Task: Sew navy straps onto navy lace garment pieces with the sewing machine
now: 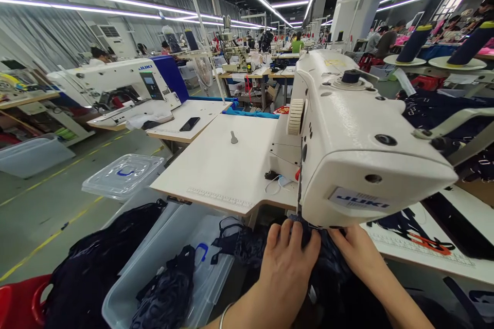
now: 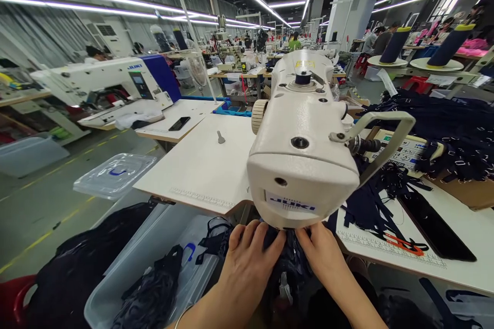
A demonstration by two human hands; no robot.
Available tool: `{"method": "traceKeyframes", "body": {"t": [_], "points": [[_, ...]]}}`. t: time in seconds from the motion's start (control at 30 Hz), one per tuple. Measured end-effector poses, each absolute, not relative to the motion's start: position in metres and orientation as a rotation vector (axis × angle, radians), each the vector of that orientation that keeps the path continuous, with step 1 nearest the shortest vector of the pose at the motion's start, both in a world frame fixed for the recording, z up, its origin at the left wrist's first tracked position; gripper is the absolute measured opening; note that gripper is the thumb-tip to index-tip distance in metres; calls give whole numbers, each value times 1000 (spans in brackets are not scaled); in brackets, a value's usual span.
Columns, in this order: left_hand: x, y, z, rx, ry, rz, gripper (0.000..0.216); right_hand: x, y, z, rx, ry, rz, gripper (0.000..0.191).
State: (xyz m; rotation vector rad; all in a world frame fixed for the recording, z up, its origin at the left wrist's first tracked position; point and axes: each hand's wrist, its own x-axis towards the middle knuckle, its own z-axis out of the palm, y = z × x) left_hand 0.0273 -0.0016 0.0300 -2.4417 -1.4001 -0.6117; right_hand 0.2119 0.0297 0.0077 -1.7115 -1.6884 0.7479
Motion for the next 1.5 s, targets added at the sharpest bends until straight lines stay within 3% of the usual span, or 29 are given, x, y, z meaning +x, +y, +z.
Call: {"method": "traceKeyframes", "body": {"t": [0.33, 0.5, 0.7, 1.13, 1.5], "points": [[22, 4, 39, -2689, -1315, -573, 32, 210, 25, 5, -1671, -1561, 733, 26], [7, -5, 52, -2783, -1330, -562, 52, 203, 15, 5, -1599, -1547, 801, 25], [5, -4, 34, -2682, -936, -358, 43, 199, 13, 0, -1614, -1537, 796, 22], [24, -8, 25, -2530, -1203, -520, 37, 202, 24, 10, -1898, -1541, 664, 24], [27, -8, 23, -2503, -1207, -528, 37, 204, 27, 9, -1888, -1622, 585, 28]]}}
